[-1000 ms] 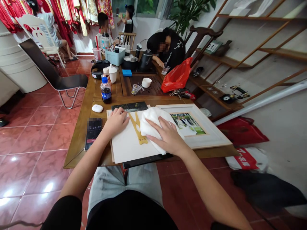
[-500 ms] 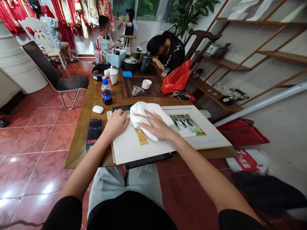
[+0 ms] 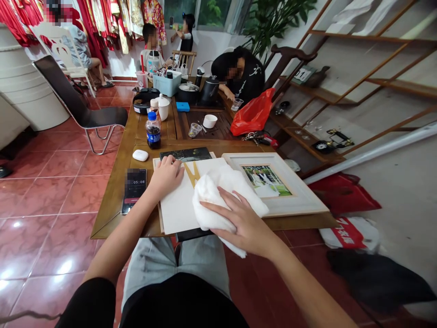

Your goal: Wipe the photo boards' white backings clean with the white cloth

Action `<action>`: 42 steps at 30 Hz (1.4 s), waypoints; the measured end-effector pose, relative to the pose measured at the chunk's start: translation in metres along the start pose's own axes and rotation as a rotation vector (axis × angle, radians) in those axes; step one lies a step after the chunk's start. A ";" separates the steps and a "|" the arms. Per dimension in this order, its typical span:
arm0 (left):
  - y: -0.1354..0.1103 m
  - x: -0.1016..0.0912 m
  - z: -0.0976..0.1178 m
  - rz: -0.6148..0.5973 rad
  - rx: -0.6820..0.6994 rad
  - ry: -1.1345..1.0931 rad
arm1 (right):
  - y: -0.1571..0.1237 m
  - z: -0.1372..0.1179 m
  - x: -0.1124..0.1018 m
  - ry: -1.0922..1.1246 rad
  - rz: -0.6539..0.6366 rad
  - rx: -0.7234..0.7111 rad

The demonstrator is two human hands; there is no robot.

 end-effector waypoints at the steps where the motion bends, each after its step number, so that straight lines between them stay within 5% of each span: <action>1: 0.000 0.001 -0.001 0.001 0.013 -0.002 | -0.001 0.000 0.001 -0.015 -0.002 0.007; 16: 0.000 -0.002 0.000 -0.033 0.040 0.016 | 0.097 0.061 -0.002 -0.116 0.107 0.229; 20: -0.001 -0.002 0.002 -0.030 0.007 0.023 | 0.085 0.058 0.001 -0.149 0.126 0.242; 32: -0.001 -0.004 0.004 -0.042 0.025 0.007 | -0.013 0.031 0.012 -0.201 0.164 0.206; 42: 0.000 -0.004 0.003 -0.058 0.078 0.043 | 0.059 0.066 0.003 -0.190 0.081 0.249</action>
Point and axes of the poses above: each hand's wrist, its own y-axis towards the middle knuckle, its own x-axis out of the palm, z = x × y, the point moved 4 cm from there along y, towards the middle knuckle, and after that the axes turned 7 degrees about -y, right-handed, at the moved point
